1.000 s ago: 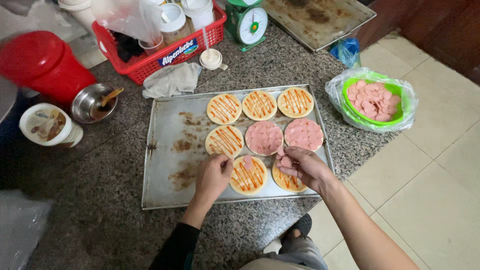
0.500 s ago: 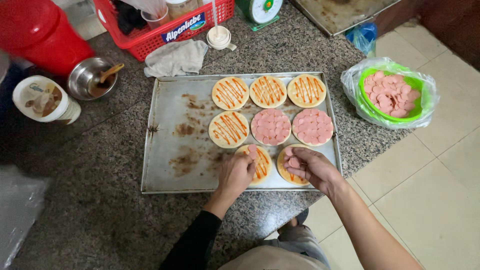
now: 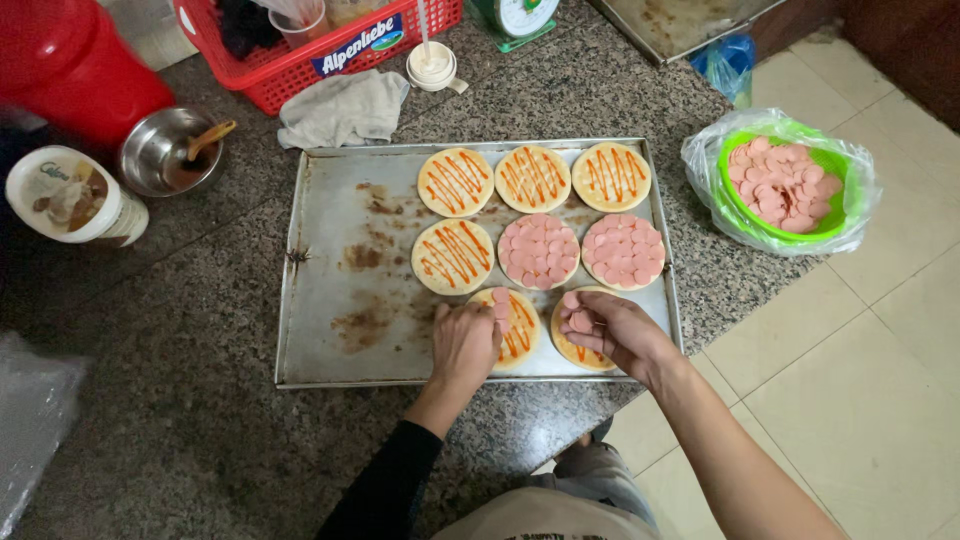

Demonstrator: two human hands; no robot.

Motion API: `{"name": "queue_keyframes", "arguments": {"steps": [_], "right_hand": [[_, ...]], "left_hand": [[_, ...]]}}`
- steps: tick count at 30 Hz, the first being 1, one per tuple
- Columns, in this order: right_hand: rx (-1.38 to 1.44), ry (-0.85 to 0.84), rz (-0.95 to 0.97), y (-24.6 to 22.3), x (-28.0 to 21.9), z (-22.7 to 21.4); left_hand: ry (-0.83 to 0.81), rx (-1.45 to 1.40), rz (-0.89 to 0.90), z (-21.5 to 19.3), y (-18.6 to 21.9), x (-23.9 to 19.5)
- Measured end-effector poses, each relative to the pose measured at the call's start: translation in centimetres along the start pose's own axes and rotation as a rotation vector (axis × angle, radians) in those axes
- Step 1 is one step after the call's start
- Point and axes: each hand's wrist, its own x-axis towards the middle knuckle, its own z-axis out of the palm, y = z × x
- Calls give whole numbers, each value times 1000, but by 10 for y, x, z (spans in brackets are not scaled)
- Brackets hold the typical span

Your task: The person places sliced meat onto round dough bases on a tray, then uses chopsticks to turn dough rings frying in oil. Later, the person removes trays of baked bread from an oven and places them on a metal rack.

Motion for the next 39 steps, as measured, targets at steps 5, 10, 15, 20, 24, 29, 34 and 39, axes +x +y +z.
{"name": "queue_keyframes", "arguments": {"steps": [5, 10, 15, 20, 24, 29, 34, 39], "right_hand": [[-28, -60, 4, 1, -1, 6], [-53, -125, 16, 1, -3, 20], [-64, -228, 34, 2, 0, 37], [-78, -207, 20, 6, 5, 37], [-116, -128, -51, 13, 8, 27], [-46, -81, -47, 20, 11, 15], [-48, -56, -48, 24, 11, 13], [-68, -47, -63, 25, 9, 10]], "left_hand": [[36, 18, -34, -9, 7, 2], [103, -248, -55, -33, 19, 7], [119, -544, 19, -50, 30, 17], [92, -575, -65, -47, 18, 11], [147, -363, -112, -39, -5, 0], [75, -442, -47, -24, -7, -19], [17, -270, -41, -16, 5, -23], [89, -120, -33, -8, 6, -21]]}}
